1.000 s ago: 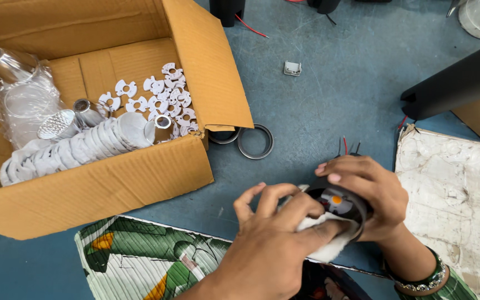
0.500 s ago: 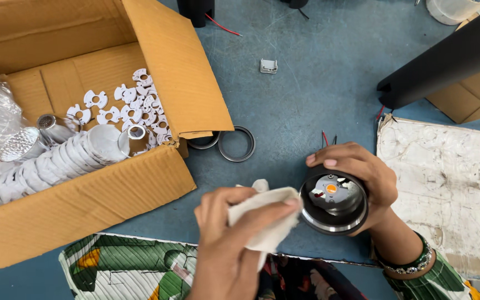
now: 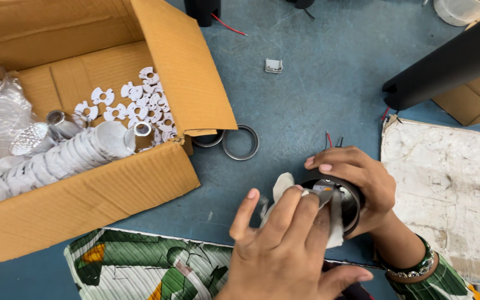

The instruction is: The person assembles a light fixture by inserting a circular LED reflector into a black cylindrical housing and then cleaning the internal components with a white cloth.

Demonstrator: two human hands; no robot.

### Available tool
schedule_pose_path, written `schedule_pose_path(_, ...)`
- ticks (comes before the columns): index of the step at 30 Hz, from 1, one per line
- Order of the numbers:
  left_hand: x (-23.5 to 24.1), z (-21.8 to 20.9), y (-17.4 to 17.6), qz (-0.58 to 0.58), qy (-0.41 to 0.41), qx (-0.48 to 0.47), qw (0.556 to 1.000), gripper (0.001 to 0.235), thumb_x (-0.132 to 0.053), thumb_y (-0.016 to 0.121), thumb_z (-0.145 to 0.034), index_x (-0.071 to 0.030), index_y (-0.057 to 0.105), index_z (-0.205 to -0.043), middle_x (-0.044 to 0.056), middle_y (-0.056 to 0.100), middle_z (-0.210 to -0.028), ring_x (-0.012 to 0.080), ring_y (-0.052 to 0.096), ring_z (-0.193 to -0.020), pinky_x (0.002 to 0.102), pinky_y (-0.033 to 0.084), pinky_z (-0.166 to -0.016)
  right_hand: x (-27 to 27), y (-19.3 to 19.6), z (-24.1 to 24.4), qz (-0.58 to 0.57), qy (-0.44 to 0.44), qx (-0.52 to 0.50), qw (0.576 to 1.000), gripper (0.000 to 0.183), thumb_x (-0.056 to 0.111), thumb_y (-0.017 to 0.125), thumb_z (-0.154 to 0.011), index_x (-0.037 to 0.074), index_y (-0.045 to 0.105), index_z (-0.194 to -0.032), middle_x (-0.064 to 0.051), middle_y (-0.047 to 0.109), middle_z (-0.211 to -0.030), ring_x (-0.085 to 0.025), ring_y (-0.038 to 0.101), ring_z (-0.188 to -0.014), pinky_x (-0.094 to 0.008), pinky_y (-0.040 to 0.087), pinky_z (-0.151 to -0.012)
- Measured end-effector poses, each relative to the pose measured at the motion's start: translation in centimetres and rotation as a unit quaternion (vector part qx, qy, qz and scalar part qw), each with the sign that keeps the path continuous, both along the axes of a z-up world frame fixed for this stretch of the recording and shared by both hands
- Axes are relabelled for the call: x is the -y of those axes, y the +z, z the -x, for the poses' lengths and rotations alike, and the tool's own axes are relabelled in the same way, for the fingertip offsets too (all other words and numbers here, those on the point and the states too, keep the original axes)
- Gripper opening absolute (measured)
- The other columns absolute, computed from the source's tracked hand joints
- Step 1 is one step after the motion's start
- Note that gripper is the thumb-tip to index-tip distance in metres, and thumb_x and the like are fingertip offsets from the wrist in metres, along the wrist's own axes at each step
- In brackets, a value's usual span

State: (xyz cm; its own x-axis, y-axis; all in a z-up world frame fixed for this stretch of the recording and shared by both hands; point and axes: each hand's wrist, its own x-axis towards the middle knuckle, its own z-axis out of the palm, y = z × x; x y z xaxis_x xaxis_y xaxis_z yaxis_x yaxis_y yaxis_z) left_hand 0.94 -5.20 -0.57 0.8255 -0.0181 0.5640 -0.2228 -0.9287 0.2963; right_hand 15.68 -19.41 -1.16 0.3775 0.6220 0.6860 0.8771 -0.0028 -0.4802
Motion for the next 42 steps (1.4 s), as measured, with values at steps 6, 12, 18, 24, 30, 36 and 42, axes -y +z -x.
schedule_pose_path(6, 0.8, -0.3, 0.2, -0.017, 0.004, -0.024, 1.0, 0.077, -0.077, 0.03, -0.099, -0.018, 0.078, -0.103, 0.002, 0.062, -0.128, 0.0179, 0.046, -0.137, 0.056, 0.013, -0.12, 0.3, -0.1, 0.1, -0.001, -0.008, -0.011, 1.0, 0.06, 0.038, 0.08, -0.082, -0.003, 0.057, -0.121, -0.023, 0.07, -0.108, -0.033, 0.075, -0.101, -0.035, 0.061, -0.081)
schedule_pose_path(12, -0.9, -0.5, 0.3, -0.001, -0.068, -0.027, 0.997, 0.06, -0.068, 0.054, -0.098, -0.015, 0.075, -0.118, 0.001, 0.054, -0.134, 0.0206, 0.039, -0.141, 0.058, 0.014, -0.122, 0.5, -0.4, -0.3, -0.019, 0.013, -0.022, 1.0, 0.066, 0.045, 0.078, -0.081, -0.004, 0.057, -0.12, -0.024, 0.069, -0.108, -0.034, 0.074, -0.101, -0.037, 0.061, -0.081)
schedule_pose_path(18, -3.9, -1.0, 1.1, -0.082, -0.133, 0.01, 0.988, 0.035, -0.044, 0.064, -0.097, -0.018, 0.072, -0.118, -0.005, 0.054, -0.134, 0.0188, 0.041, -0.141, 0.051, 0.017, -0.125, 0.5, -0.5, -0.5, 0.0, 0.033, -0.005, 0.999, 0.065, 0.046, 0.08, -0.08, -0.002, 0.059, -0.118, -0.022, 0.069, -0.105, -0.035, 0.075, -0.1, -0.041, 0.062, -0.085)
schedule_pose_path(24, -5.1, -1.7, 1.1, -0.202, -0.108, 0.077, 0.97, 0.014, -0.028, 0.058, -0.109, -0.018, 0.068, -0.109, -0.007, 0.05, -0.119, 0.0132, 0.046, -0.14, 0.049, 0.008, -0.131, 0.5, -0.2, -0.7, 0.007, 0.049, -0.013, 0.999, 0.068, 0.047, 0.079, -0.076, -0.002, 0.059, -0.118, -0.022, 0.069, -0.107, -0.035, 0.075, -0.101, -0.043, 0.062, -0.087)
schedule_pose_path(30, -4.9, -1.7, 1.0, -0.231, -0.063, 0.088, 0.967, 0.018, -0.028, 0.058, -0.104, -0.016, 0.07, -0.109, -0.006, 0.054, -0.12, 0.0126, 0.047, -0.136, 0.048, 0.01, -0.129, 0.4, -0.2, -0.5, 0.02, 0.025, -0.017, 0.999, 0.065, 0.042, 0.08, -0.077, -0.003, 0.059, -0.119, -0.022, 0.07, -0.107, -0.034, 0.075, -0.101, -0.04, 0.062, -0.086)
schedule_pose_path(36, -1.9, -0.6, 0.8, -0.128, -0.023, 0.034, 0.991, 0.016, -0.027, 0.058, -0.105, -0.017, 0.07, -0.104, -0.003, 0.057, -0.111, 0.0132, 0.049, -0.131, 0.045, 0.02, -0.122, 0.1, 0.1, -0.3, 0.038, 0.033, -0.013, 0.999, 0.065, 0.038, 0.081, -0.075, -0.002, 0.06, -0.121, -0.021, 0.07, -0.107, -0.035, 0.075, -0.103, -0.041, 0.062, -0.088)
schedule_pose_path(42, -1.1, -0.3, 1.9, 0.093, -0.04, -0.049, 0.994, 0.025, -0.02, 0.059, -0.091, -0.012, 0.073, -0.11, 0.0, 0.058, -0.11, 0.0193, 0.052, -0.123, 0.05, 0.024, -0.107, -0.2, 0.2, -0.1, 0.041, 0.04, 0.001, 0.998, 0.07, 0.04, 0.087, -0.07, -0.001, 0.059, -0.121, -0.021, 0.07, -0.108, -0.035, 0.074, -0.103, -0.042, 0.061, -0.089)
